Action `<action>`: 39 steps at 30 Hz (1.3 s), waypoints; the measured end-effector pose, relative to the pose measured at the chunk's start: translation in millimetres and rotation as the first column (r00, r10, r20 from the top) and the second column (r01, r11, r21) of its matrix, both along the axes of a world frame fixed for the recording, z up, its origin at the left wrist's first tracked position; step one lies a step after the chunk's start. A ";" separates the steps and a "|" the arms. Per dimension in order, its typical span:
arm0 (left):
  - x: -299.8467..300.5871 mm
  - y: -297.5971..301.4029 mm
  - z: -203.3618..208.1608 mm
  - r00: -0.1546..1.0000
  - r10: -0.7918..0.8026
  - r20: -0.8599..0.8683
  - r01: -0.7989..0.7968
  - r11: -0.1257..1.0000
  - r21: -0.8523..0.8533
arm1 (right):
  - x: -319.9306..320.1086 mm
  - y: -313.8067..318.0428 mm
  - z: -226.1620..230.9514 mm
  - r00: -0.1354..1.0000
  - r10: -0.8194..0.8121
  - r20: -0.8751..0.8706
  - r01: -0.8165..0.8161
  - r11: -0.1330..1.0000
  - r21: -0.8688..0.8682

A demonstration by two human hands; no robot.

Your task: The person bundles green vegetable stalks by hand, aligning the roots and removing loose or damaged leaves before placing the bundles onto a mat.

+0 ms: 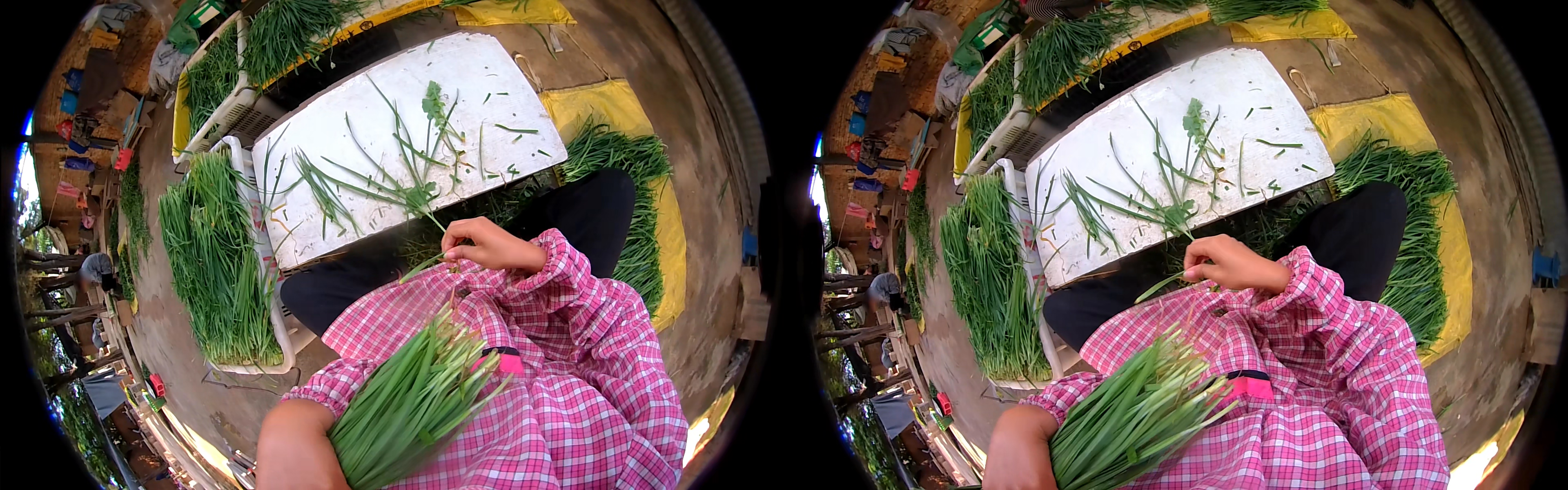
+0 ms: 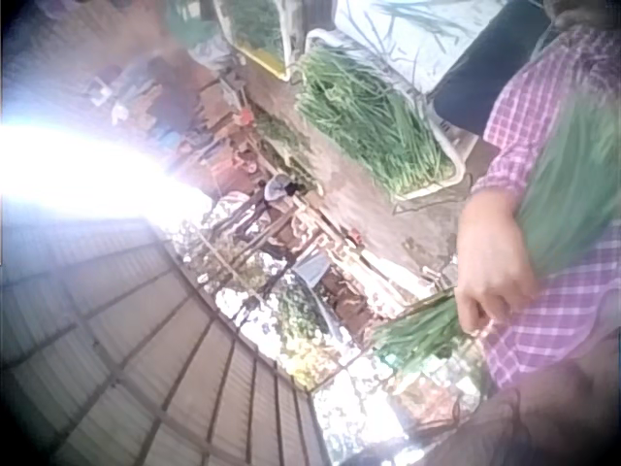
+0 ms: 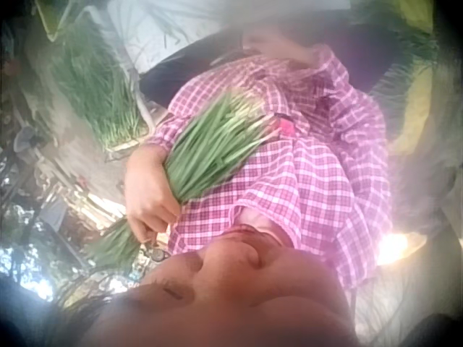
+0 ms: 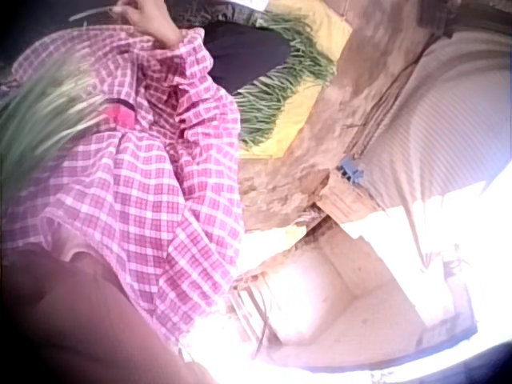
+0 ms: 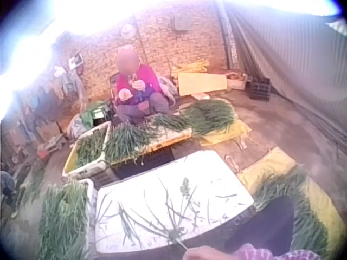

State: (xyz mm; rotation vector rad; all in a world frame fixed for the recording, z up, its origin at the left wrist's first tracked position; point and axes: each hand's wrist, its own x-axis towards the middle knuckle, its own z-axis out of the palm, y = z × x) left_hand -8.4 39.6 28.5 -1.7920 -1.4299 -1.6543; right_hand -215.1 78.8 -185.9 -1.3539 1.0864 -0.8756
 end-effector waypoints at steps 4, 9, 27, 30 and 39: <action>-0.3 -8.0 -1.6 1.000 -0.013 -0.009 0.013 1.000 0.008 | -26.9 16.6 -17.3 0.688 -0.175 -0.705 -0.090 0.943 -0.322; 3.7 -12.3 -3.6 1.000 0.028 -0.012 -0.028 1.000 0.006 | -7.8 8.2 58.4 0.986 0.066 -0.154 -0.099 0.971 -0.218; -4.2 -22.3 10.4 0.998 0.042 -0.052 -0.044 0.998 -0.039 | -66.6 33.8 1.2 0.429 0.063 -0.901 -0.205 0.978 -0.029; -7.3 -21.3 11.7 0.995 0.059 -0.078 -0.063 0.997 -0.047 | -36.8 16.3 36.9 0.986 0.102 -0.134 -0.117 0.987 -0.107; -23.4 -14.0 13.9 0.997 -0.014 -0.075 0.012 1.000 -0.024 | 10.5 4.9 49.7 0.753 0.333 0.568 -0.536 0.811 0.235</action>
